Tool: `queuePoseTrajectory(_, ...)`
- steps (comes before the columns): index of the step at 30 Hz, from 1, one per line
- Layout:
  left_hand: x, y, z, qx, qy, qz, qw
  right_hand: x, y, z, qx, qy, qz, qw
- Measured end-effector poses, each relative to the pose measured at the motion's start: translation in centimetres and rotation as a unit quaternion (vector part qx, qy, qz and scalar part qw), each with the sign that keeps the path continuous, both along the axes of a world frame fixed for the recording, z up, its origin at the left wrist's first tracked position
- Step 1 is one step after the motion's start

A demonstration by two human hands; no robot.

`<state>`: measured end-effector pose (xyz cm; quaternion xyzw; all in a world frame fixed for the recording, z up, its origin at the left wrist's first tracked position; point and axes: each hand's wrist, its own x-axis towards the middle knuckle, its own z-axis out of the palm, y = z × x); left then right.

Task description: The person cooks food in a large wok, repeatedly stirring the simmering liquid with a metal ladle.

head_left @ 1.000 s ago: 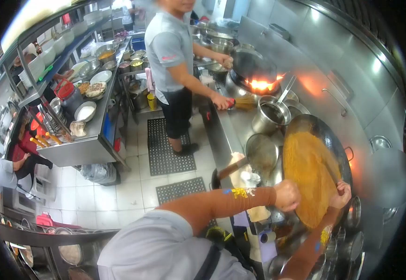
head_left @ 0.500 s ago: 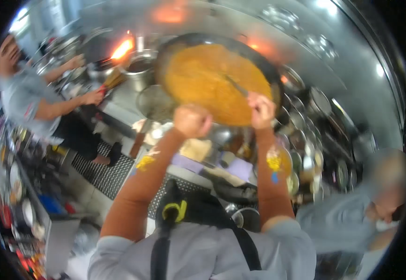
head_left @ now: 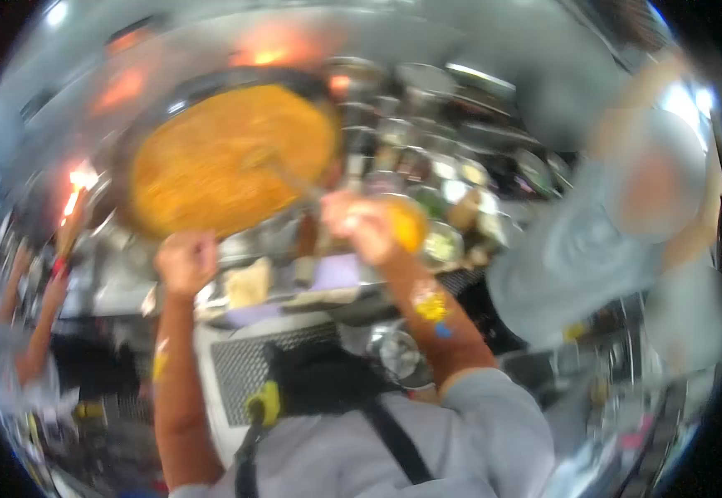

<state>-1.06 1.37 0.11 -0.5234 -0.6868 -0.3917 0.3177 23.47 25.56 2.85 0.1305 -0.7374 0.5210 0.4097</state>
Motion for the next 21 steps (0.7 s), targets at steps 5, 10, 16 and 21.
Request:
queuePoseTrajectory(5, -1.0, 0.0, -0.6, -0.064, 0.04, 0.027, 0.997, 1.9, -1.9, 4.3, 0.053, 0.023, 0.021, 0.998)
queuePoseTrajectory(10, -1.1, 0.0, -1.2, -0.077, 0.037, 0.032, 0.996, -0.8, -1.1, 3.9, 0.055, -0.012, 0.005, 0.998)
queuePoseTrajectory(16, -1.1, 0.0, -0.6, -0.089, 0.054, 0.047, 0.993, -7.2, 1.4, 3.0, 0.016, -0.01, -0.025, 1.0)
queuePoseTrajectory(21, -1.2, 0.1, -0.4, -0.084, 0.048, 0.034, 0.995, -12.5, 3.7, 2.6, 0.035, -0.05, -0.047, 0.997)
